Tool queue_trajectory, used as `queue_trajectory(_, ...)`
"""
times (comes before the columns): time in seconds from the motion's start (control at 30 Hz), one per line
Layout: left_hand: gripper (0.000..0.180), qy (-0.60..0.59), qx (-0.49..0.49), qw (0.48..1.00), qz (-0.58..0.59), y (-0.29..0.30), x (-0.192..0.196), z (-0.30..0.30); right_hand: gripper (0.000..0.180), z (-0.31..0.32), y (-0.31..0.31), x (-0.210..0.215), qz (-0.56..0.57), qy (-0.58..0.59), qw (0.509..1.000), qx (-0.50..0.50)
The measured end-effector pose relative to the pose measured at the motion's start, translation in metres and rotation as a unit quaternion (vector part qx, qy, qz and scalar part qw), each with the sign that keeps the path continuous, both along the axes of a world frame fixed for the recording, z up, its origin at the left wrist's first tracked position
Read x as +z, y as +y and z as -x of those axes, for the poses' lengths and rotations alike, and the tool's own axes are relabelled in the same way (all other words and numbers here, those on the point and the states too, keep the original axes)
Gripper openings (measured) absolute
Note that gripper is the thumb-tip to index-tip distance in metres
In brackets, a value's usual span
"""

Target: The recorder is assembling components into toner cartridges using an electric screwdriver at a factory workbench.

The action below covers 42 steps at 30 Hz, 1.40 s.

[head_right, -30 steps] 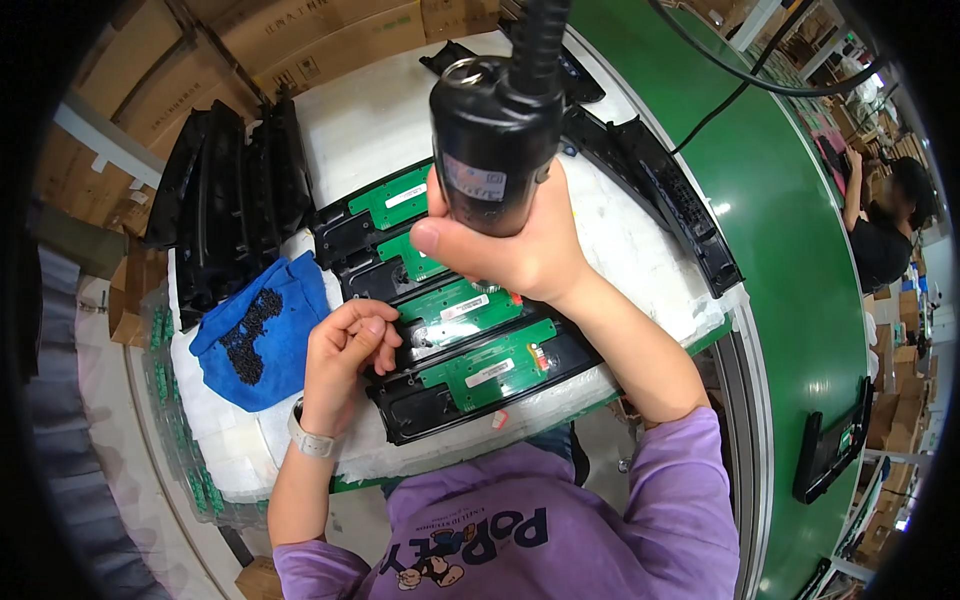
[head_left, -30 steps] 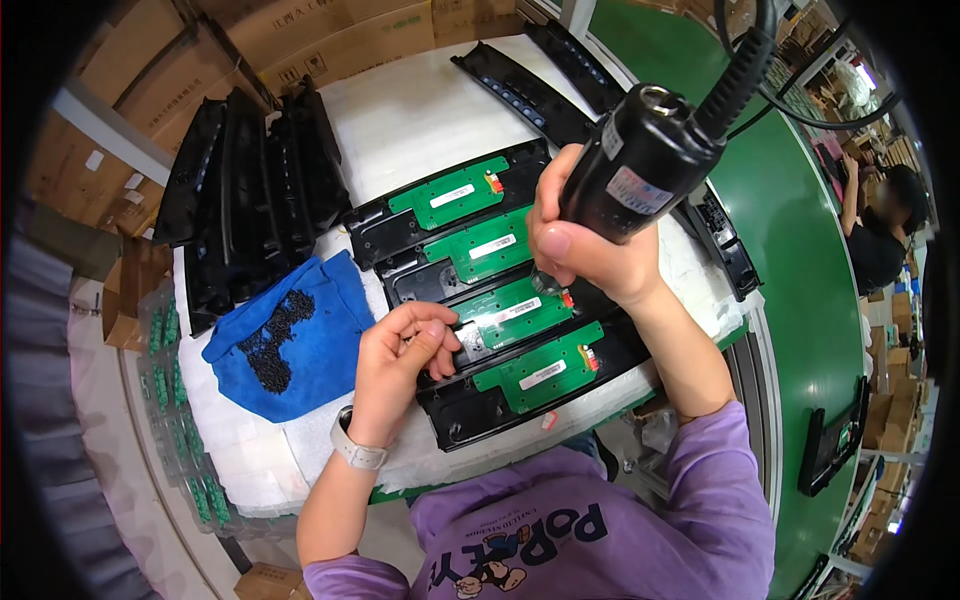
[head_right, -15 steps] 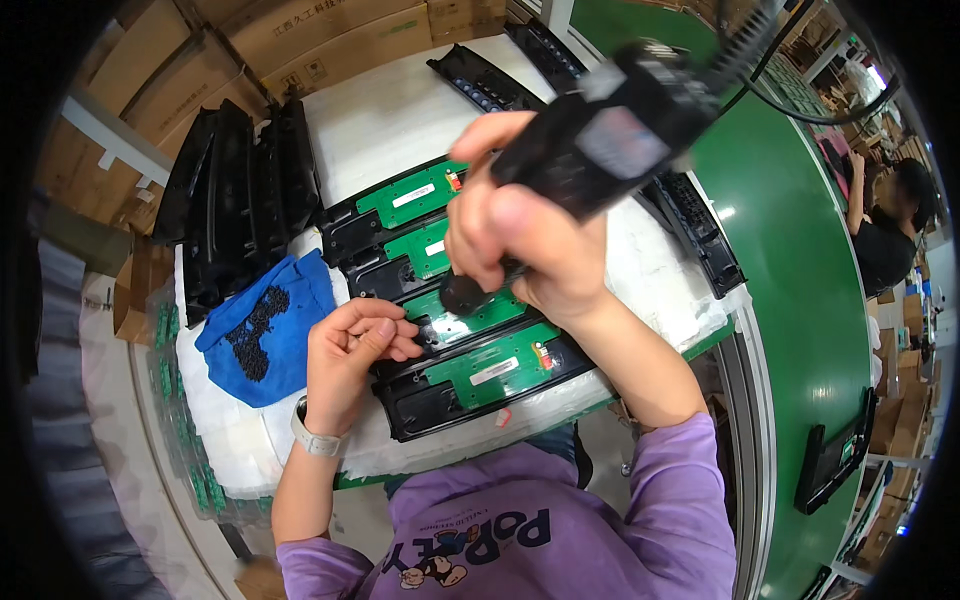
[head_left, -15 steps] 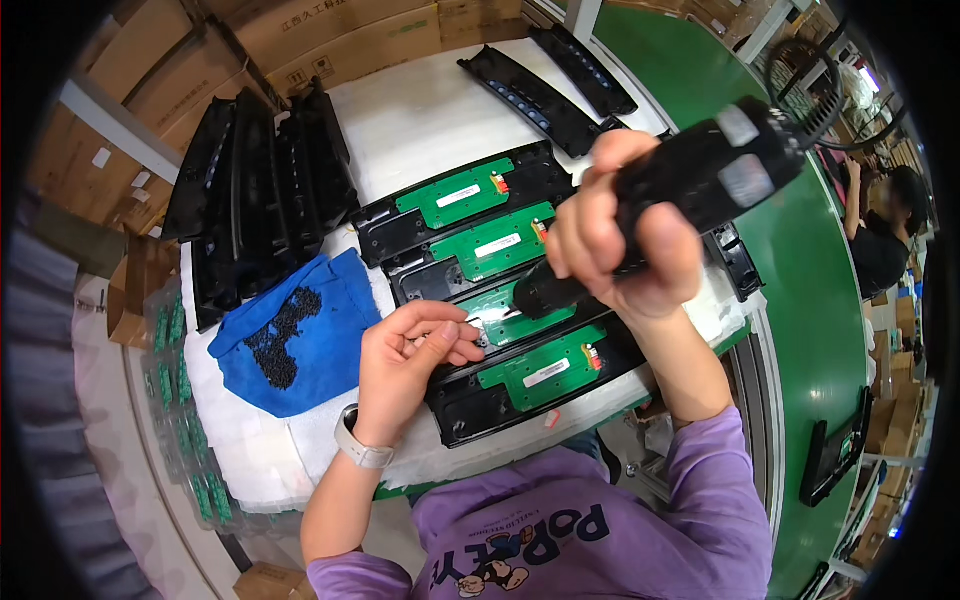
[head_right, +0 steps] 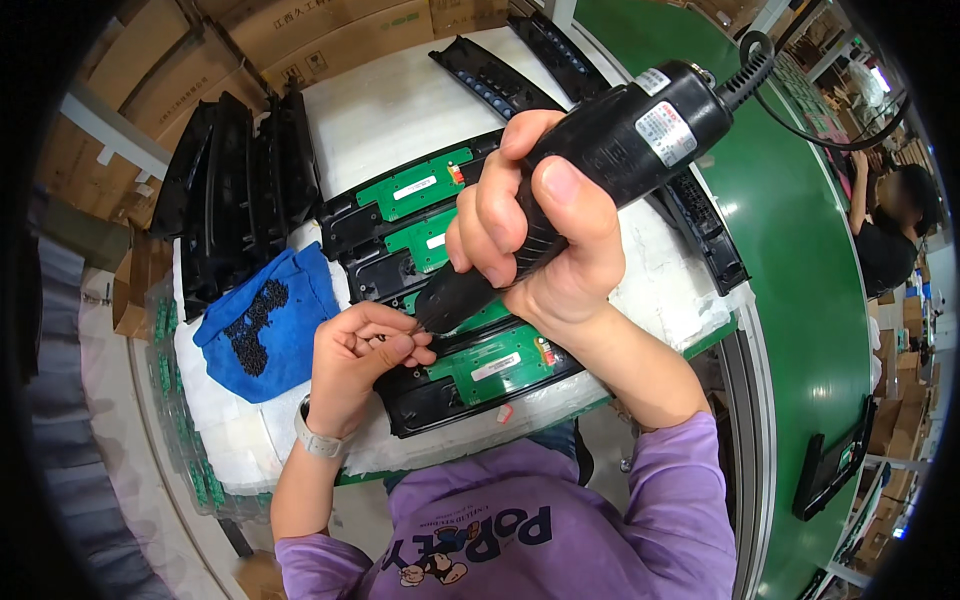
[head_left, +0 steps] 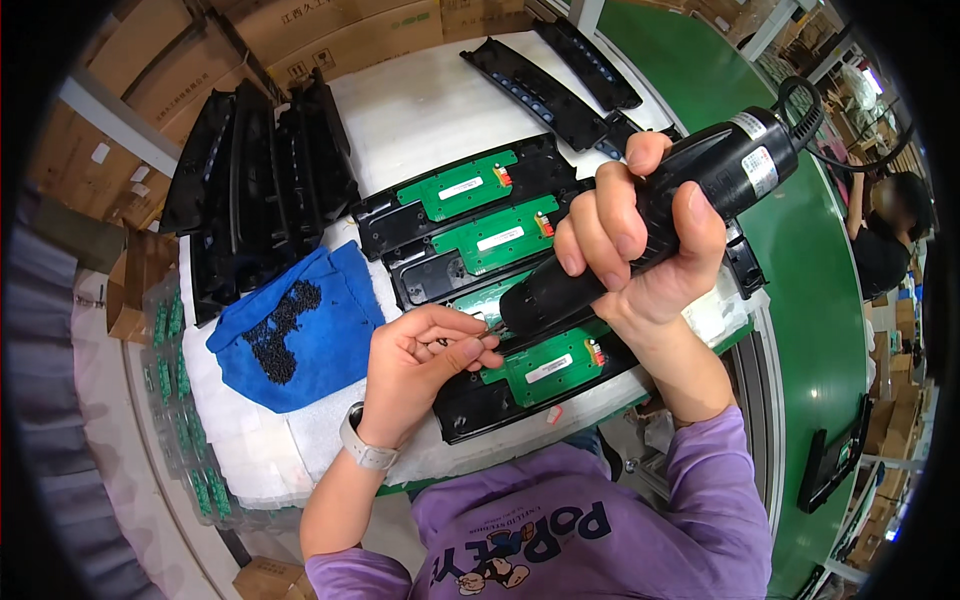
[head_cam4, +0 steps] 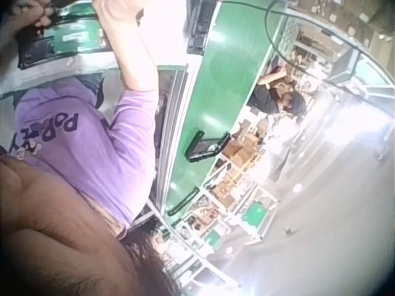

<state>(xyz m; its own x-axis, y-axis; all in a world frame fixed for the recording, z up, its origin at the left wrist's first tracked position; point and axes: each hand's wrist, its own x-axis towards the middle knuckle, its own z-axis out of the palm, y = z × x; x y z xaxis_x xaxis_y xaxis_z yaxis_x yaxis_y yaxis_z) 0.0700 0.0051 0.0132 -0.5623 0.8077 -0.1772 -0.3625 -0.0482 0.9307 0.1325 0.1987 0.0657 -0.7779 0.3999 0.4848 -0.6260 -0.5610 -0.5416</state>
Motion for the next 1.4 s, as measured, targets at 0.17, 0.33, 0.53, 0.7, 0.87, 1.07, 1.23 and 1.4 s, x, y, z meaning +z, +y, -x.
queue_trajectory(0.17,0.016,0.011,0.005,1.000,-0.013,0.000,-0.003,-0.002,0.026,-0.001,-0.004,-0.002,0.002,-0.024,1.000,-0.003)
queue_trajectory(0.33,0.017,0.029,0.018,0.999,-0.009,-0.001,-0.002,-0.002,0.024,-0.001,-0.007,0.002,0.042,-0.064,0.997,-0.026)
queue_trajectory(0.53,0.020,0.034,0.059,0.998,0.000,0.004,0.001,-0.002,0.022,-0.002,0.008,0.005,-0.011,-0.063,0.997,0.038)
queue_trajectory(0.7,0.020,0.032,0.111,0.993,-0.018,0.002,-0.008,0.006,0.027,-0.010,0.014,-0.001,-0.178,-0.113,0.977,0.038)
queue_trajectory(0.87,0.020,-0.030,0.119,0.992,-0.009,0.001,-0.008,0.008,0.028,-0.010,0.012,-0.003,-0.175,-0.135,0.974,0.052)
queue_trajectory(1.07,0.021,-0.049,0.088,0.995,0.002,0.000,-0.011,0.008,0.029,-0.010,0.005,-0.002,-0.194,-0.154,0.968,0.045)
queue_trajectory(1.23,0.019,-0.033,0.058,0.998,0.016,0.000,-0.009,0.008,0.030,-0.011,-0.001,-0.005,-0.278,-0.161,0.946,0.052)
queue_trajectory(1.4,0.015,-0.033,0.053,0.998,0.013,0.003,-0.010,0.006,0.027,-0.009,-0.005,-0.008,-0.308,-0.131,0.942,0.019)
